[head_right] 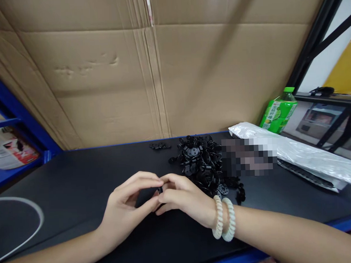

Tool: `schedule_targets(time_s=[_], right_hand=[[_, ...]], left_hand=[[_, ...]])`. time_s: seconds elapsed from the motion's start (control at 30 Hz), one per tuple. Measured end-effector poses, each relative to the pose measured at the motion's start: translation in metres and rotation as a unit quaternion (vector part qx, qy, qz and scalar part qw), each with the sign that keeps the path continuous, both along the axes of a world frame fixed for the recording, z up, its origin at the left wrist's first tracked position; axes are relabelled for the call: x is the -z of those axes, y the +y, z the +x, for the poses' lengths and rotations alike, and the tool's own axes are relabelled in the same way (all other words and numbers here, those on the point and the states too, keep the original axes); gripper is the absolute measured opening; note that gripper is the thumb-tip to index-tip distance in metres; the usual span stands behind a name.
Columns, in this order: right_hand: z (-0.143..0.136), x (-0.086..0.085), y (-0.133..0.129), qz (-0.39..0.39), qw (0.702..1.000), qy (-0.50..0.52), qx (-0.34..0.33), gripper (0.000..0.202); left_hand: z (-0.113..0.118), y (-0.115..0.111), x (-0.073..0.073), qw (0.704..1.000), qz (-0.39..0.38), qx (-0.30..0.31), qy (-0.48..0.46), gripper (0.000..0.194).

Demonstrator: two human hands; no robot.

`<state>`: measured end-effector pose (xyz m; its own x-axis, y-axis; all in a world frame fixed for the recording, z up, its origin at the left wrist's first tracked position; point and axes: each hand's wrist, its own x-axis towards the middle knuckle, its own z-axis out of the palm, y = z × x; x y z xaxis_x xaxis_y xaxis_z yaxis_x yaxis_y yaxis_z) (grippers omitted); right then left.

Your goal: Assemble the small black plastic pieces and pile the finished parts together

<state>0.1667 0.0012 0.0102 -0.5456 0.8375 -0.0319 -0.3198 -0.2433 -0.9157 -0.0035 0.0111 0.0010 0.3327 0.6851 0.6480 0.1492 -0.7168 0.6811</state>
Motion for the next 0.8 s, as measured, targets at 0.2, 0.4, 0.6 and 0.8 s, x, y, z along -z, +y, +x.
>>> schedule_targets(time_s=[0.2, 0.4, 0.6, 0.8], right_hand=[[0.002, -0.003, 0.005, 0.093, 0.994, -0.055, -0.031, 0.036], [0.004, 0.000, 0.011, 0.168, 0.975, -0.125, -0.072, 0.043], [0.003, -0.004, 0.005, 0.212, 0.955, -0.193, -0.080, 0.035], [0.002, 0.002, 0.005, 0.197, 0.959, -0.191, -0.078, 0.027]], left_hand=[[0.001, -0.005, -0.002, 0.998, 0.049, 0.024, 0.031, 0.028], [0.002, -0.007, -0.002, 0.992, 0.078, 0.040, 0.094, 0.028], [0.003, -0.010, -0.002, 0.988, 0.078, 0.045, 0.129, 0.030], [0.004, -0.008, -0.001, 0.994, 0.071, 0.017, 0.085, 0.025]])
